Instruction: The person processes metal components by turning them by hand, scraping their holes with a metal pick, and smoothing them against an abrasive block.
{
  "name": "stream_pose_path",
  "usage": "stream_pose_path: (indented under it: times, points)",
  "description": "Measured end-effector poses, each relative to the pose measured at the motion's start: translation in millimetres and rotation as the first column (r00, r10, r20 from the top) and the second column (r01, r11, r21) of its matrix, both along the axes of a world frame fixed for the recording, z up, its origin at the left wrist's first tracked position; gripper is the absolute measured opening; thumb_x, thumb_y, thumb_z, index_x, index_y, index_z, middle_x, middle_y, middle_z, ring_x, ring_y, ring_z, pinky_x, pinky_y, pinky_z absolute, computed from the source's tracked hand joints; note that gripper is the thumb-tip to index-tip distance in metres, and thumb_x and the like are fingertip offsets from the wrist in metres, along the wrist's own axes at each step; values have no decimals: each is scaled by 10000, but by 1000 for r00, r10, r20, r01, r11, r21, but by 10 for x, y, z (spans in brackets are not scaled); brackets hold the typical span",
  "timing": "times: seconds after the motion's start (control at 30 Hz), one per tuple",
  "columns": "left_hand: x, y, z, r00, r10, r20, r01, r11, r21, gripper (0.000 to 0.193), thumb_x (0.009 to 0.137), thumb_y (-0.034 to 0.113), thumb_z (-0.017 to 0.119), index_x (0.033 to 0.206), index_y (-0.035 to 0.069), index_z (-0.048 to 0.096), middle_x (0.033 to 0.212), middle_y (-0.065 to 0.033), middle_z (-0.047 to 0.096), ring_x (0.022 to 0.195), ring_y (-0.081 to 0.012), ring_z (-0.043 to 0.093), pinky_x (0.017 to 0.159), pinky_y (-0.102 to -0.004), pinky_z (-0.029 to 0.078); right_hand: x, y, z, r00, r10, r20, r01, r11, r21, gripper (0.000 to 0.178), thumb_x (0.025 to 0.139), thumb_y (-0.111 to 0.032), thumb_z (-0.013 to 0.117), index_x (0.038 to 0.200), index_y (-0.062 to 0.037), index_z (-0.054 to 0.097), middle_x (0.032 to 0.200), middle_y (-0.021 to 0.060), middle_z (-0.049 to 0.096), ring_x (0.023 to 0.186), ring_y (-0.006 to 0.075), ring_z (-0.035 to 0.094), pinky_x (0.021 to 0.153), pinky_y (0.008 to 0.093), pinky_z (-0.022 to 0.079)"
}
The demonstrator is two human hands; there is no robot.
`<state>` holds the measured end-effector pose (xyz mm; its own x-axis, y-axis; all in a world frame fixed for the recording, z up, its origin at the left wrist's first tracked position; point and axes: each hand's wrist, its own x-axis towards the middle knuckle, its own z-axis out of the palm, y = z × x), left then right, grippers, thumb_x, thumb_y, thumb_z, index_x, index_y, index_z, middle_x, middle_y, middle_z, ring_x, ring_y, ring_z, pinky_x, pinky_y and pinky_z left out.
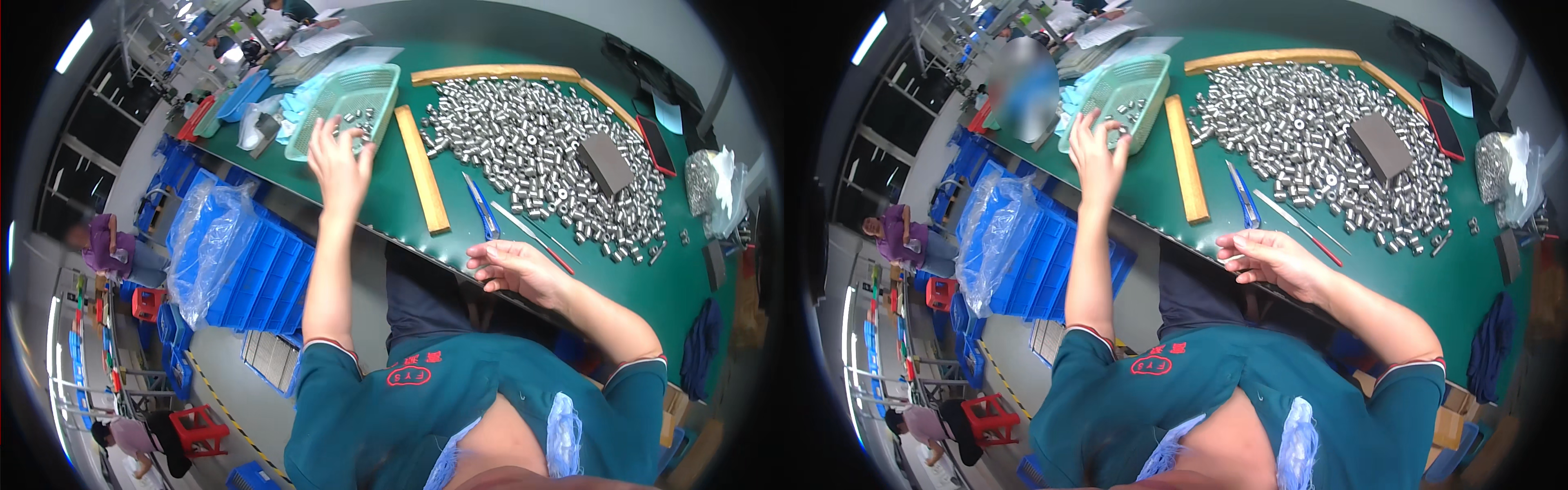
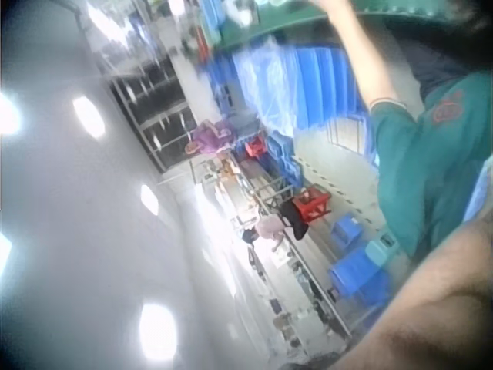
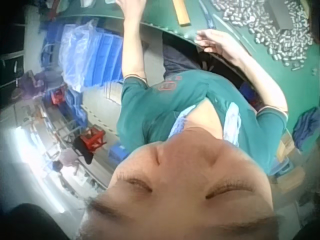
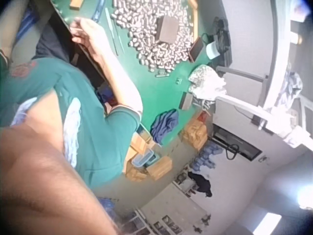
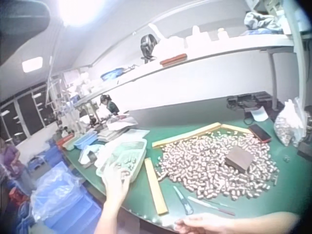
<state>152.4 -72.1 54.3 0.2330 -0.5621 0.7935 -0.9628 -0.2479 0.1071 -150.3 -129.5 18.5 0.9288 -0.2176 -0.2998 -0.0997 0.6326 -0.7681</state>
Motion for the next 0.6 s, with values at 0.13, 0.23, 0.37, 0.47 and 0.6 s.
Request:
stream_pose_path:
  times: [0.13,0.23,0.37,0.47,0.6]
  points:
    - [763,-41,49,964,266,-17,-243,903,353,248,750,262,701,934,100,666,1214,-149,517,1254,-329,365,998,-544,268,27,35,45,1000,13,-7,-14,993,-117,368,921,-309,556,1158,-28,545,1038,47,594,897,109,588,777,265,504]
    - [924,-154,125,927,364,-89,-234,747,623,287,754,339,690,927,110,698,1197,-138,536,1243,-303,380,980,-551,291,25,7,36,1000,-8,-10,7,993,-114,361,919,-302,558,1157,-31,547,1035,52,598,899,111,589,777,268,503]
    - [867,-153,209,952,263,-159,-125,805,580,354,778,399,659,993,119,688,1174,-115,559,1206,-289,421,972,-514,312,49,-3,93,996,-76,-42,69,987,-143,359,909,-301,572,1155,-41,552,919,28,602,823,104,584,751,260,496]
    - [636,-82,470,951,-139,-277,199,959,201,362,811,375,633,1039,95,659,1127,-120,590,1117,-296,499,957,-434,360,42,-42,47,997,-68,-31,61,980,-188,354,898,-282,589,1158,-45,552,780,-9,557,707,84,546,705,254,488]
    - [-38,144,1044,566,-675,-474,601,731,-323,291,897,225,601,1110,26,606,1014,-92,647,957,-168,594,858,-266,443,48,-54,49,991,-131,21,133,967,-215,377,868,-124,565,1227,-25,508,716,-36,485,639,59,506,672,258,494]
